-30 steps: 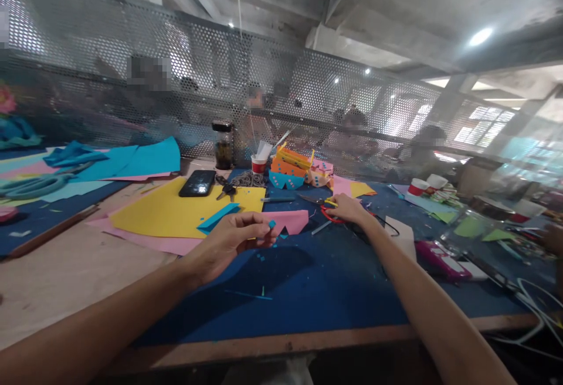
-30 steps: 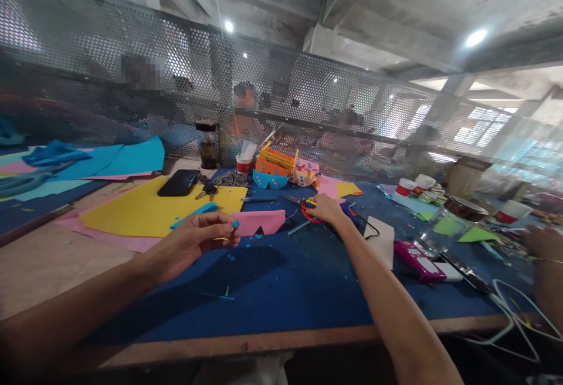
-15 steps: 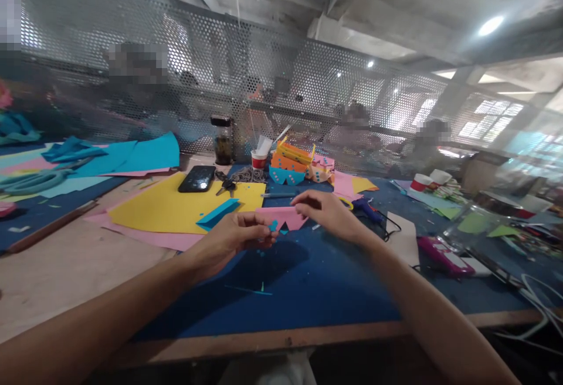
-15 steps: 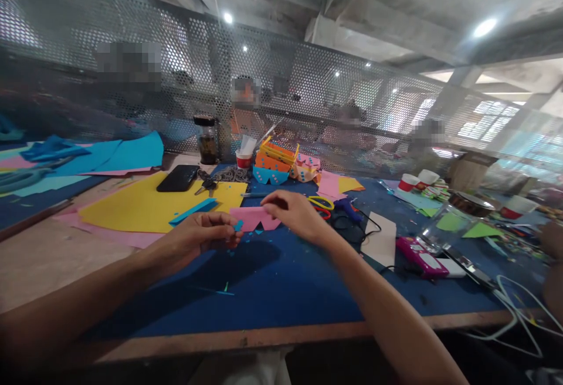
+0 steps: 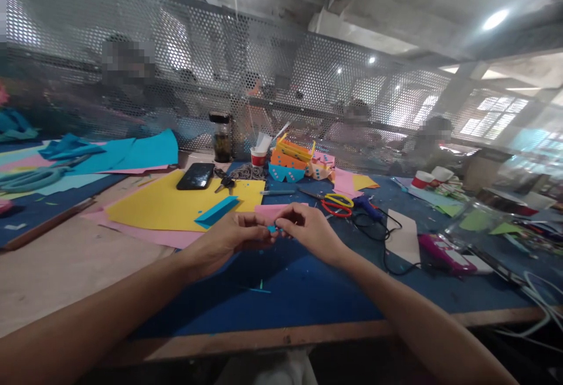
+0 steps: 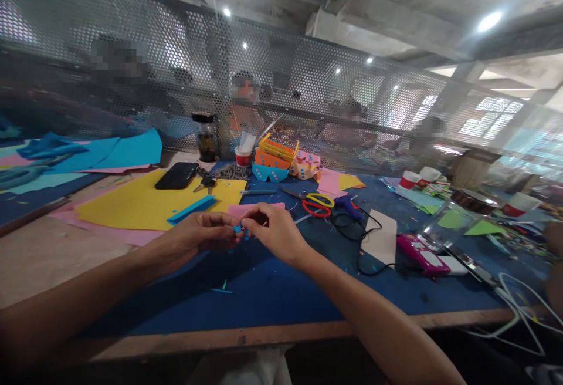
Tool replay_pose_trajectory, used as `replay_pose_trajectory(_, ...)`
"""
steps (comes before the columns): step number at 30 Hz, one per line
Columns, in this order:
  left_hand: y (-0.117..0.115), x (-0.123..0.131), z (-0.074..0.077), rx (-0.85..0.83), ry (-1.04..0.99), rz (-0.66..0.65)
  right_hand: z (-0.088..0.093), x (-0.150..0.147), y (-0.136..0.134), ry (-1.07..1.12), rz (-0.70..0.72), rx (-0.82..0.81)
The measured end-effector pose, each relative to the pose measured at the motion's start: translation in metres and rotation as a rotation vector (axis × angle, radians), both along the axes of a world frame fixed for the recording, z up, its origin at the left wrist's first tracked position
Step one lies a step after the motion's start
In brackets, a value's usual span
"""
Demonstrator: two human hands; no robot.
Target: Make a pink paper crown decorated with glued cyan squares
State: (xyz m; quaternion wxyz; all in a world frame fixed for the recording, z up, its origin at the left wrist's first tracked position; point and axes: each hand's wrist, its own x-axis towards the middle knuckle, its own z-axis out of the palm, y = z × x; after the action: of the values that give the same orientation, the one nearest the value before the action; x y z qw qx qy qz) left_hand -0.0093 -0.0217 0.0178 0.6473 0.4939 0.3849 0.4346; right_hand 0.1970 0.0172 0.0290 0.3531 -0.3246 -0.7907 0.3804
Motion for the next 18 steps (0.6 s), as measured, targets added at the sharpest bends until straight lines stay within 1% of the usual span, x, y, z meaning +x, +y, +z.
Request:
replay_pose_trajectory(7, 0.0006, -0.0006, -0.0021, -0.002, 0.012, -0.029, -0.0005, -0.0004, -0.0026, -0.01, -0.033, -0.015)
replay_pose_trajectory(12, 0.0, -0.001, -0.0028, 0.0, 0.044, 0.006, -0.0008, 0.0014, -0.0034, -0.068, -0.049, -0.011)
replay_pose_trajectory(18, 0.0016, -0.0013, -0.0062, 0.042, 0.107, 0.038, -0.0018, 0.0014, -0.005, -0.121, -0.061, -0.016)
